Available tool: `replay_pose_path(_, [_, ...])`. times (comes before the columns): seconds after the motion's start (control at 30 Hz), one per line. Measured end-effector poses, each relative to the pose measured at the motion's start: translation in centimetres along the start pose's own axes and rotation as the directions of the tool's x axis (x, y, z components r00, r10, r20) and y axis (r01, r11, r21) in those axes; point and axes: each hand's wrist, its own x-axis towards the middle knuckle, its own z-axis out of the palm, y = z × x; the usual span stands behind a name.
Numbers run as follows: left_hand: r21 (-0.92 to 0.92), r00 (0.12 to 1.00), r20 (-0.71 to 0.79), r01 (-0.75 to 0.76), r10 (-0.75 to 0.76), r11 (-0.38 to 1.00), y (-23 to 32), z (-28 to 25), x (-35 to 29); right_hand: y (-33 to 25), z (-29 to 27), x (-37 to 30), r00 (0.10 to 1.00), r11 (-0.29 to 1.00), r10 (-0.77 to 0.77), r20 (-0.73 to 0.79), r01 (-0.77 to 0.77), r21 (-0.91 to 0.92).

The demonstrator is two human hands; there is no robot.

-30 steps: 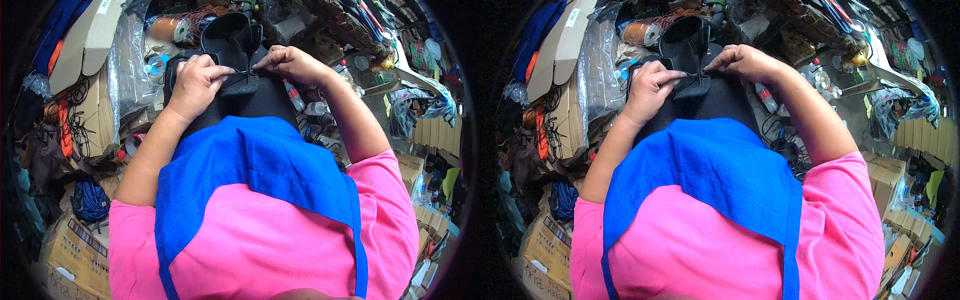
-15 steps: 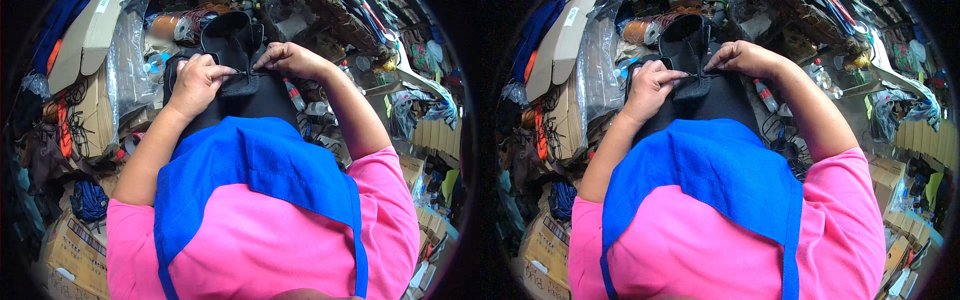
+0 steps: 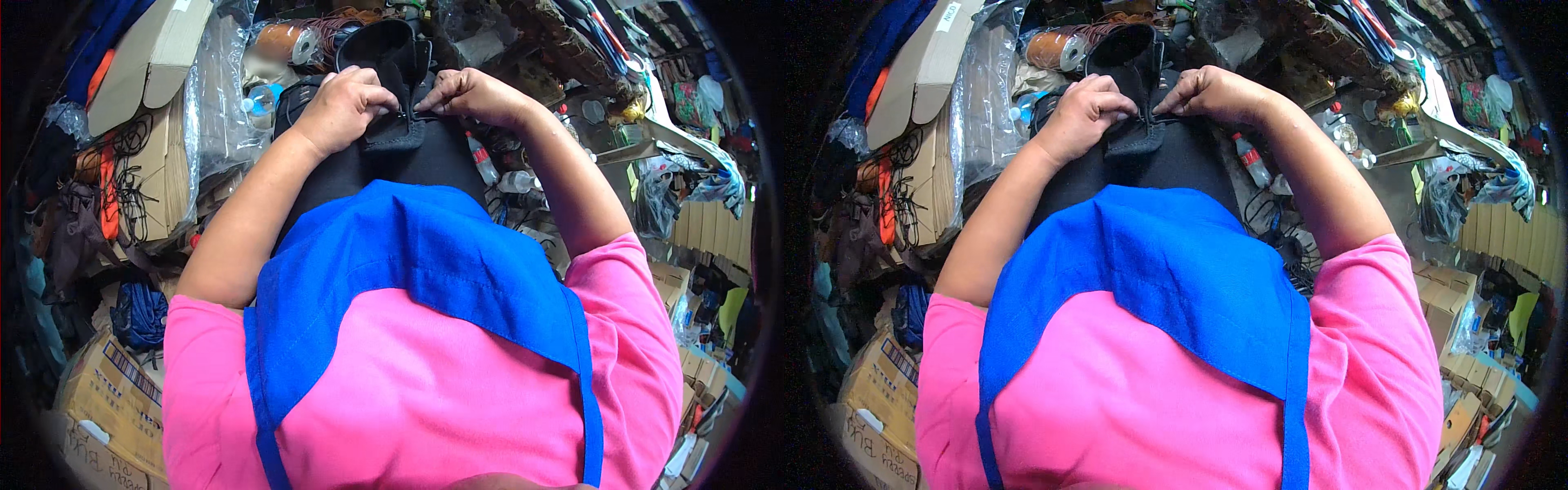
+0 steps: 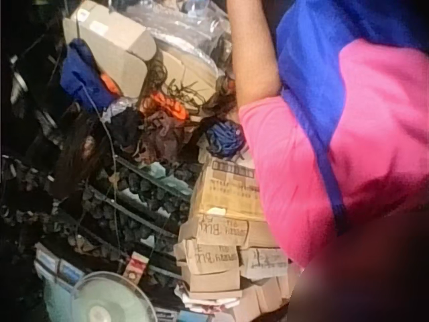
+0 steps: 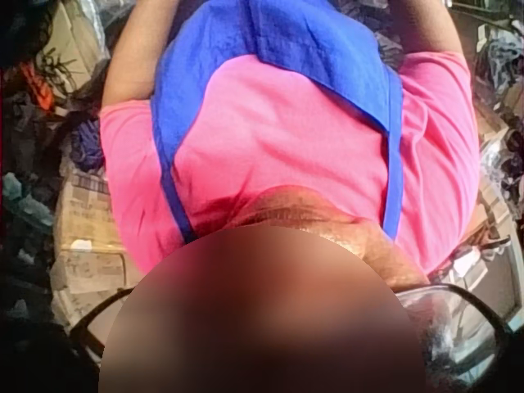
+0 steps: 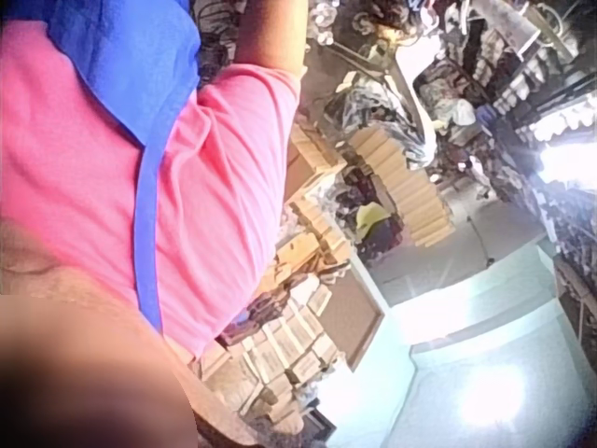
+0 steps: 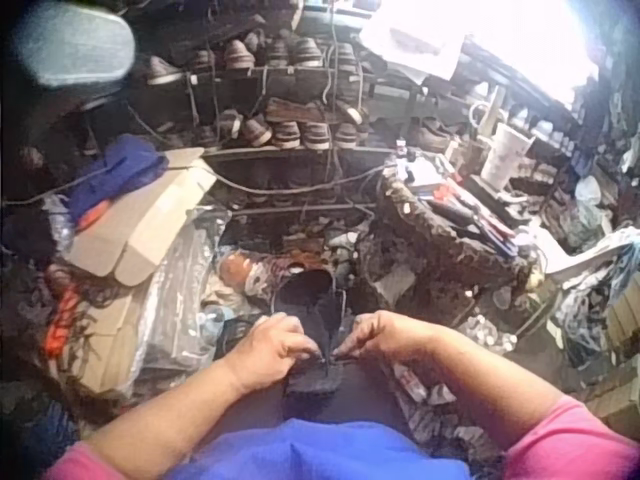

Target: Manually sewing a component onto a black boot in a workshop setting.

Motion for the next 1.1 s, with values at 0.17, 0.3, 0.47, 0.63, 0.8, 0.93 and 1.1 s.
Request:
replay_pose_path(0.17, [0.102,0.992,0.005,0.126,-0.127,0.987,1.2,-1.1,-2.0,-0.8,0.4,-1.2,0.993,0.973,-0.061,-0.099,0.037,-0.227])
replay_pose_path(0.3, [-0.001,0.975,0.008,0.223,-0.223,0.975,1.2,-1.0,-2.0,-0.6,0.5,-1.2,0.993,0.984,-0.040,-0.110,0.020,-0.177])
replay_pose_path(0.47, [-0.038,0.984,-0.008,0.177,-0.178,0.983,1.2,-0.2,-1.4,-0.1,0.6,-0.7,0.999,0.999,0.028,-0.035,-0.026,0.040])
replay_pose_path(0.63, [0.028,0.993,-0.085,0.081,-0.078,0.996,2.1,-0.3,-0.8,-0.7,1.1,-1.1,0.994,0.999,0.037,-0.104,-0.040,-0.021])
replay_pose_path(0.8, [-0.003,0.960,-0.090,0.264,-0.264,0.964,3.9,-0.2,-2.4,0.3,2.5,-1.9,0.958,0.945,0.178,-0.224,-0.103,0.311])
replay_pose_path(0.93, [-0.023,0.904,-0.061,0.422,-0.423,0.906,4.0,0.1,-2.0,-0.3,2.8,-1.4,0.959,0.927,0.187,-0.215,-0.100,0.361])
replay_pose_path(1.1, [-0.041,0.849,0.014,0.528,-0.528,0.848,4.2,0.6,-1.2,-0.2,2.6,-0.8,0.960,0.896,0.214,-0.179,-0.120,0.428])
